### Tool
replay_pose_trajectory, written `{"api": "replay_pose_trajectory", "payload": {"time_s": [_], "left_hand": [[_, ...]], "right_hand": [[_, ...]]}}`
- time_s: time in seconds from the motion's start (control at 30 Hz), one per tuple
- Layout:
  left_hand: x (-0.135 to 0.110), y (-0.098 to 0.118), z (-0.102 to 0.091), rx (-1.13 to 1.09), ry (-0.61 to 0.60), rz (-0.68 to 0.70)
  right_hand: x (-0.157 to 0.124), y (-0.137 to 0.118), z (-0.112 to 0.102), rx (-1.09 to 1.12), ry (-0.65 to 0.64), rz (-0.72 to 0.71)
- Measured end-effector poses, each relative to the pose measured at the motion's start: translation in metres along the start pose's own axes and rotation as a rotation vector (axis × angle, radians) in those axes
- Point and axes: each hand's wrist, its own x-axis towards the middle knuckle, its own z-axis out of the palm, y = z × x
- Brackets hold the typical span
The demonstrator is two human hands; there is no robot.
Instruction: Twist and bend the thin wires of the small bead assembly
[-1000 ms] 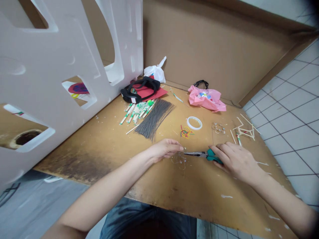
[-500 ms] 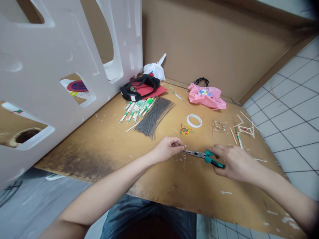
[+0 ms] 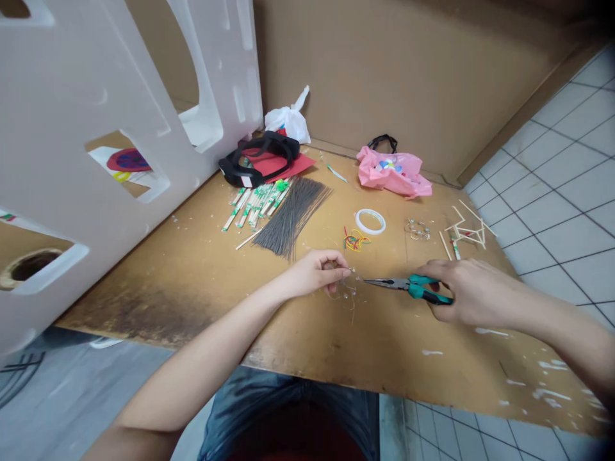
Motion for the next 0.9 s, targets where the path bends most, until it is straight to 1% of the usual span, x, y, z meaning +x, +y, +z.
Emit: {"api": "replay_pose_trajectory", "payload": {"time_s": [0.1, 0.2, 0.3, 0.37, 0.47, 0.63, 0.73, 0.9], "left_hand": [[-0.001, 0.0, -0.001, 0.04, -0.013, 0.026], [0.002, -0.003, -0.002, 0.035, 0.05, 0.05], [0.006, -0.009, -0.002, -0.112, 0.065, 0.007], [0.007, -0.012, -0.001, -0.227, 0.041, -0.034], [0.008, -0.013, 0.002, -0.346, 0.01, -0.07], [0.007, -0.009, 0.004, -0.455, -0.021, -0.09], [0.007, -0.009, 0.004, -0.47, -0.023, -0.093], [0.007, -0.01, 0.003, -0.476, -0.034, -0.103]], "right_hand": [[-0.002, 0.001, -0.002, 0.031, -0.08, 0.015], [-0.003, -0.001, -0.002, -0.087, 0.043, 0.002], [-0.003, -0.008, -0.002, -0.251, 0.159, -0.102], [-0.001, -0.014, -0.001, -0.36, 0.193, -0.166], [0.004, -0.021, 0.001, -0.471, 0.197, -0.202], [0.01, -0.025, 0.004, -0.515, 0.212, -0.225], [0.012, -0.024, 0.005, -0.518, 0.226, -0.231], [0.014, -0.024, 0.005, -0.523, 0.213, -0.239]]}}
